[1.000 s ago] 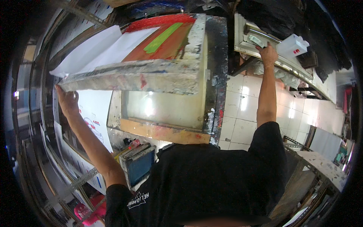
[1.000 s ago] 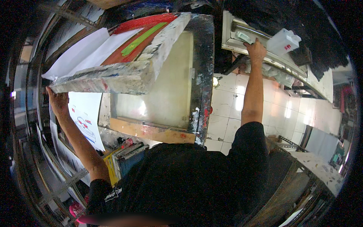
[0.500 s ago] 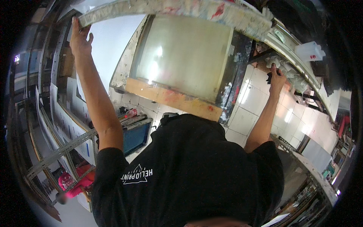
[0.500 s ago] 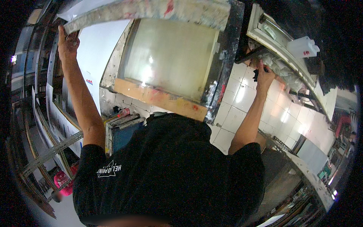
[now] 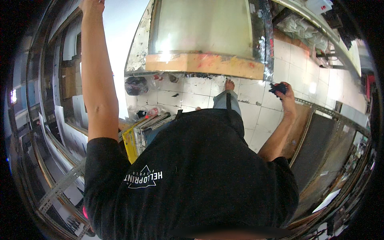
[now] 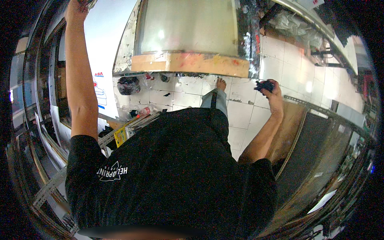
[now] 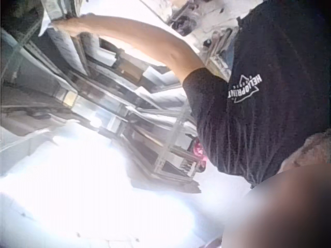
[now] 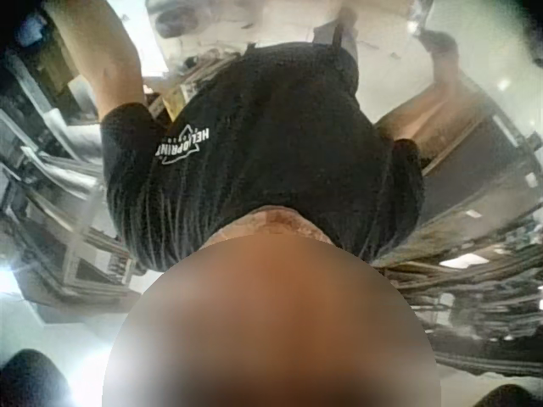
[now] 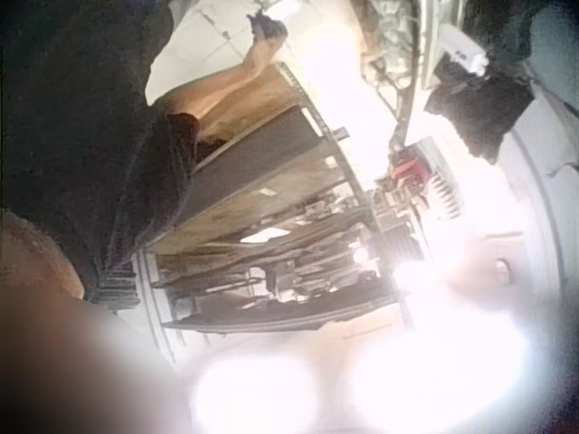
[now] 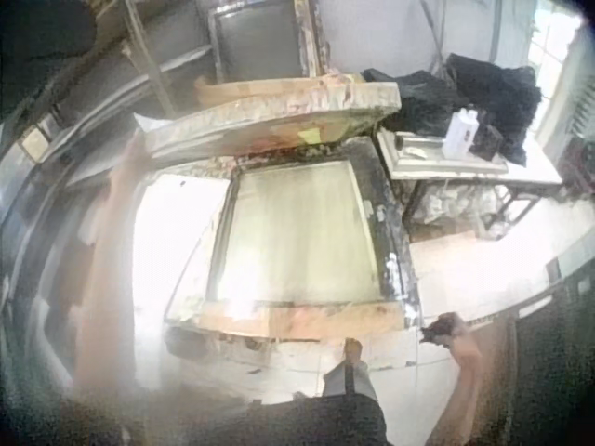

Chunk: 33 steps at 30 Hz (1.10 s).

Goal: The person performs screen printing on white paper sheets. They align a sheet under a screen, pull a squeegee across to apply red ink, and then peel the printed sheet off. The process is repeated for multiple sheets.

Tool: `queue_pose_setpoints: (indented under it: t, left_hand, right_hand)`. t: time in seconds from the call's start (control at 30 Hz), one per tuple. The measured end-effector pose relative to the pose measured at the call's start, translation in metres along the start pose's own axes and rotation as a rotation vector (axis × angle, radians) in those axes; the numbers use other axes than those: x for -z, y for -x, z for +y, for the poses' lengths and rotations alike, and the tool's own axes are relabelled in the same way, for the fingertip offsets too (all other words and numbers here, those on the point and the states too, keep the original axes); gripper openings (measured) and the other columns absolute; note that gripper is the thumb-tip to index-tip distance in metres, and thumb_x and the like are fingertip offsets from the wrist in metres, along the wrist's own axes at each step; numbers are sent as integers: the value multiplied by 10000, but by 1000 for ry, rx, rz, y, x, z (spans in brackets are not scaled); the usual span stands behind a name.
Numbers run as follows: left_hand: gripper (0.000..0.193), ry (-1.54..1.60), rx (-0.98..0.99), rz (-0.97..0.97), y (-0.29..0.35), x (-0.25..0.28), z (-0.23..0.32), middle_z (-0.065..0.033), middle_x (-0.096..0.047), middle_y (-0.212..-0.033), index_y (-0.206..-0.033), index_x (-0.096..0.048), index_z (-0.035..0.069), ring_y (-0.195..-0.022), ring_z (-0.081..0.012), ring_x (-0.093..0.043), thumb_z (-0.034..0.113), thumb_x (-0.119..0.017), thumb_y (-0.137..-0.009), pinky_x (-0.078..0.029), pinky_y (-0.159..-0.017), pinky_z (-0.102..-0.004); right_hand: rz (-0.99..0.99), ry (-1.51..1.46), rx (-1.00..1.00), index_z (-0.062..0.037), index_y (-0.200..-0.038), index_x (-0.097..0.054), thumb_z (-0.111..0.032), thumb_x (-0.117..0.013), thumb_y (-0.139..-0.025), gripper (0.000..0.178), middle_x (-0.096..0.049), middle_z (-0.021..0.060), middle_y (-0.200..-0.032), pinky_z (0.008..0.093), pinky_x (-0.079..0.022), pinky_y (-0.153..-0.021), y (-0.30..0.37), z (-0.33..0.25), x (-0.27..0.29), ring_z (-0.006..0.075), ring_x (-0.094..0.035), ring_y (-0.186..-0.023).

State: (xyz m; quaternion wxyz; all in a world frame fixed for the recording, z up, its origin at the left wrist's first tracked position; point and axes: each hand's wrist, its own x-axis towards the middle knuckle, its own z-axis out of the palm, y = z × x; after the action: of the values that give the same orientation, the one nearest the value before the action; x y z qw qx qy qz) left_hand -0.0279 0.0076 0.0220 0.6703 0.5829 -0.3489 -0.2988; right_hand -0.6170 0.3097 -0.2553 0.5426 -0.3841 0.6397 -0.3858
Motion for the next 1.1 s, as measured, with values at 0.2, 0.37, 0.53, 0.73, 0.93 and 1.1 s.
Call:
queue_pose_setpoints:
  t: [0.2,0.37,0.53,0.73,0.93,1.1]
  left_hand:
    - [502,-86,15,-79,19,5,4,-104,-566,-1157,-1172,-582,90,-1017,-257,-537,448,-679,-834,-410,-840,-417]
    - [522,-169,42,-123,22,8,7,-105,-527,-1238,-1216,-568,101,-1098,-281,-502,470,-638,-853,-395,-905,-452]
    - [544,-281,93,-191,22,-6,7,-106,-489,-1318,-1261,-554,113,-1178,-305,-467,491,-598,-872,-380,-971,-487]
    - [572,-498,172,-143,14,24,13,-107,-443,-1415,-1314,-537,128,-1275,-333,-424,517,-549,-894,-362,-1049,-529]
    - [578,-46,335,-313,11,-16,18,-119,-522,-1329,-1315,-538,115,-1210,-322,-484,506,-575,-890,-399,-1004,-515]
    - [617,-195,80,-104,47,9,6,-159,-560,-1289,-1322,-523,42,-1138,-324,-537,470,-622,-889,-424,-943,-471]
  right_hand:
    - [-185,66,-140,19,-1075,-615,94,-656,-766,320,-675,77,-921,268,-508,-718,22,91,-113,126,-623,-839]
    - [-65,302,-76,4,-1048,-653,-101,-765,-699,382,-696,151,-921,341,-522,-762,-21,182,-205,249,-667,-809]
    - [266,547,-3,-23,-1018,-664,-250,-760,-686,414,-683,207,-979,405,-518,-828,-76,245,-265,365,-645,-939]
    - [253,469,10,-53,-1095,-630,-300,-764,-706,480,-688,174,-1040,403,-517,-830,-70,171,-316,329,-656,-983]
    - [383,385,419,-52,-1185,-588,-253,-702,-737,504,-622,189,-1166,469,-442,-973,-182,274,-360,375,-569,-1098]
    - [318,593,811,-110,-1391,-430,-386,-641,-810,676,-415,156,-1435,473,-200,-1156,-143,188,-400,349,-319,-1364]
